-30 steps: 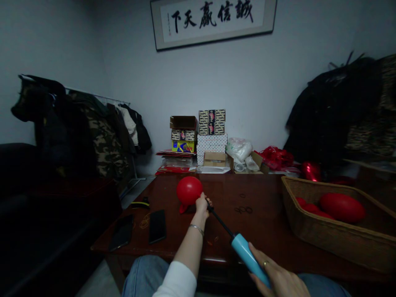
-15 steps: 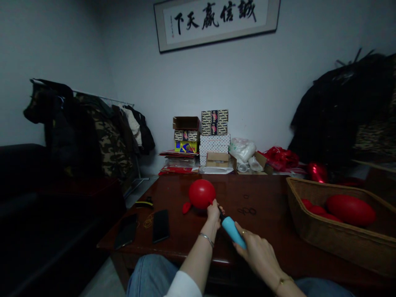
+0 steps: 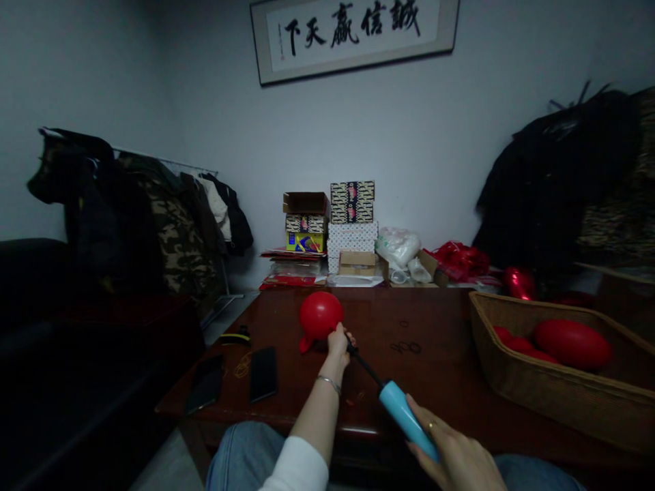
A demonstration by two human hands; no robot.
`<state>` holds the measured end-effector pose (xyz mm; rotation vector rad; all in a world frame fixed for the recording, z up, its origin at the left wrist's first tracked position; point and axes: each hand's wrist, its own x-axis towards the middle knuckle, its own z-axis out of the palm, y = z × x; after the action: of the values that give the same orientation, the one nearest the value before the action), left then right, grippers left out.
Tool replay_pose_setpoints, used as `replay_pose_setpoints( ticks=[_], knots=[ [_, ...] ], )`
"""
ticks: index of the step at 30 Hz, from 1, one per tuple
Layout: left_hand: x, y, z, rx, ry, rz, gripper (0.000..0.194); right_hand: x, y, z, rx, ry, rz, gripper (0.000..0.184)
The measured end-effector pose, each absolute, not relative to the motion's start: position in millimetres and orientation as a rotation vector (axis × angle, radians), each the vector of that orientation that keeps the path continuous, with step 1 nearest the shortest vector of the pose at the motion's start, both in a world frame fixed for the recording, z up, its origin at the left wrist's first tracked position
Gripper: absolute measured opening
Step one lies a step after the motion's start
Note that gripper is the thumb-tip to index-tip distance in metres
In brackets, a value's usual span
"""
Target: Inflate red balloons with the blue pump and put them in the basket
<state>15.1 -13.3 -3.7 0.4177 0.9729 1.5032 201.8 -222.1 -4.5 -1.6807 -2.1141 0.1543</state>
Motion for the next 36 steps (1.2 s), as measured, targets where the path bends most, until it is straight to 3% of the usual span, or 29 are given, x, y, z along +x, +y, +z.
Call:
replay_pose_setpoints(
  ticks=[8,25,36],
  knots=[
    [17,-15,-1,0.416,0.981,1.496,0.025,222,-236,-15,-1.689,-2.096,0.211,0.050],
    [38,-29,-7,0.420,0.998,1.453,0.023,155,-181,17,-1.780,-2.144,0.058,0.051],
    [13,-14,0,0.419,0.991,1.489,0.021,208,-225,-7,-1.674,-2.149,0.141,0.054]
  ],
)
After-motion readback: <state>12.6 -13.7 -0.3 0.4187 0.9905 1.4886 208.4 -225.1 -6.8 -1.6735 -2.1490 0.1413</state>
